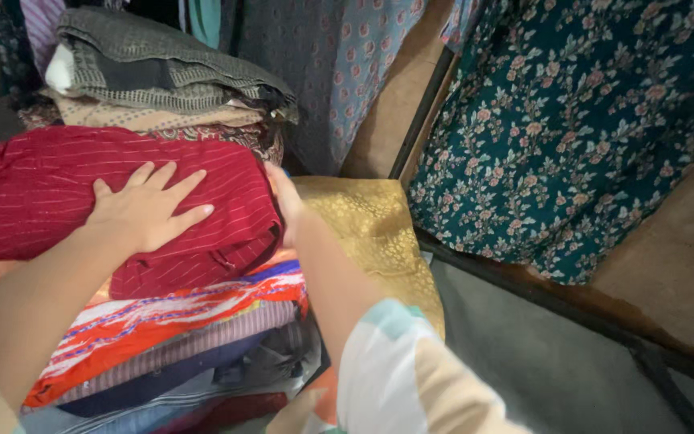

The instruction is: The person takes clothing items out of a black bag and places them into a sorted pile on a nearby surface by hand.

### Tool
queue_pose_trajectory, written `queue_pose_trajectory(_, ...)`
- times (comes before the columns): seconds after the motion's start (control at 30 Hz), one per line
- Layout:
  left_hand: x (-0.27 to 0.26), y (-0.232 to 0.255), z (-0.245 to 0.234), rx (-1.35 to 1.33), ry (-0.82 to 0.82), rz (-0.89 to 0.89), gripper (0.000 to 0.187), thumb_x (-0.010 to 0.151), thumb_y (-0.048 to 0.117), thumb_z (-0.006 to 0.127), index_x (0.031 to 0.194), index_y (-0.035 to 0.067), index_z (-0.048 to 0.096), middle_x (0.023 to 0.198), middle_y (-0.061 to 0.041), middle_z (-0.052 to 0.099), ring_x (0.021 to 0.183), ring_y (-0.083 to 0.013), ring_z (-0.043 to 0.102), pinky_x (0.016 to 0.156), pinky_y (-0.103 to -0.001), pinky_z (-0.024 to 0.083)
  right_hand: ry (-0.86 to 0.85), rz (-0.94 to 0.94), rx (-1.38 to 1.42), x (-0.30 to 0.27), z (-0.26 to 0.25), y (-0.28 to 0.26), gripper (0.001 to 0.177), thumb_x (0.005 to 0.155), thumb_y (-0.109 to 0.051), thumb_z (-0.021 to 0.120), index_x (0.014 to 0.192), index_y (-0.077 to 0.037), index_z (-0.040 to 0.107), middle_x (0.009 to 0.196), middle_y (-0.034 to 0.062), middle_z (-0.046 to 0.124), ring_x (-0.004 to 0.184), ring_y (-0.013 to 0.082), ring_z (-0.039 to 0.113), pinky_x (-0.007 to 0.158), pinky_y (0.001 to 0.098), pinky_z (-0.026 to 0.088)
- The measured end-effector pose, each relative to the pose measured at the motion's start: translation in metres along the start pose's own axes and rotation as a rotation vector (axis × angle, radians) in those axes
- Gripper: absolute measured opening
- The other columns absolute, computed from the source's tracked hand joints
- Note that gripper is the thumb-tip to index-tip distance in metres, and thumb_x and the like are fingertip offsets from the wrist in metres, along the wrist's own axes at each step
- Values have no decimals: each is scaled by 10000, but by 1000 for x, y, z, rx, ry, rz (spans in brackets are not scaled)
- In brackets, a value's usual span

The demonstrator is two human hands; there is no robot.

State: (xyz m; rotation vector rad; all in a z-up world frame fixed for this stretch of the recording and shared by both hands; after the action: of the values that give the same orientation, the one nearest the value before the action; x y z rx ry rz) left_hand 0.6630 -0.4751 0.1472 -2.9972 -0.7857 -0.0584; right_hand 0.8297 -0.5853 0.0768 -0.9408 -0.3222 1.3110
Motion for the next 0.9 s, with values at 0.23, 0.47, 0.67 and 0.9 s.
queue_pose_trajectory(0.23, -10, -41, -6, -126, 173, -9, 773, 904, 719, 396, 1589, 411, 212, 1692, -31, 175, 1540, -258, 194, 1118, -771, 186, 109, -20, -350, 29, 21, -35, 466, 707, -234, 755, 1145, -82, 714, 1121, 159, 761, 1035, 346, 703, 998, 525, 541)
queue_pose_trajectory(0.47, -12, -93, -9, -314, 282, -157, 726, 959, 688, 393, 1592, 335, 350, 1689, -80, 255, 1504, -330, 307, 1158, -769, 146, 762, -243, -833, 10, -2, -58, 457, 824, -300, 667, 1198, -37, 660, 1199, 239, 686, 1111, 395, 646, 999, 509, 510)
queue_pose_trajectory(0.67, -1, -87, -3, -164, 415, -95, 728, 938, 675, 453, 1574, 328, 377, 1659, -127, 248, 1510, -335, 252, 1103, -794, 119, 777, -880, -1522, 0, 107, -56, 500, 878, -377, 586, 1347, -205, 607, 1362, 117, 682, 1260, 353, 645, 1050, 518, 523)
queue_pose_trajectory(0.9, 13, -88, -3, -165, 629, -155, 743, 861, 489, 557, 1567, 303, 421, 1646, -150, 315, 1496, -375, 298, 1056, -810, 152, 603, -887, -1802, 28, 169, -12, 588, 908, -469, 524, 1462, -278, 482, 1546, 110, 457, 1430, 346, 384, 1085, 732, 235)
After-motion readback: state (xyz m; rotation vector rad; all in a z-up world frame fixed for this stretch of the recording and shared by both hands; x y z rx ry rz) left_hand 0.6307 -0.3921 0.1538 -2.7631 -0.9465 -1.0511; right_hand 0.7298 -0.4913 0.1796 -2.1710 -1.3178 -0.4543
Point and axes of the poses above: each hand's wrist, its own x-axis towards the middle knuckle, its own z-axis out of the palm, y = z × x, the point moved 5 cm from there along x, towards the middle knuckle
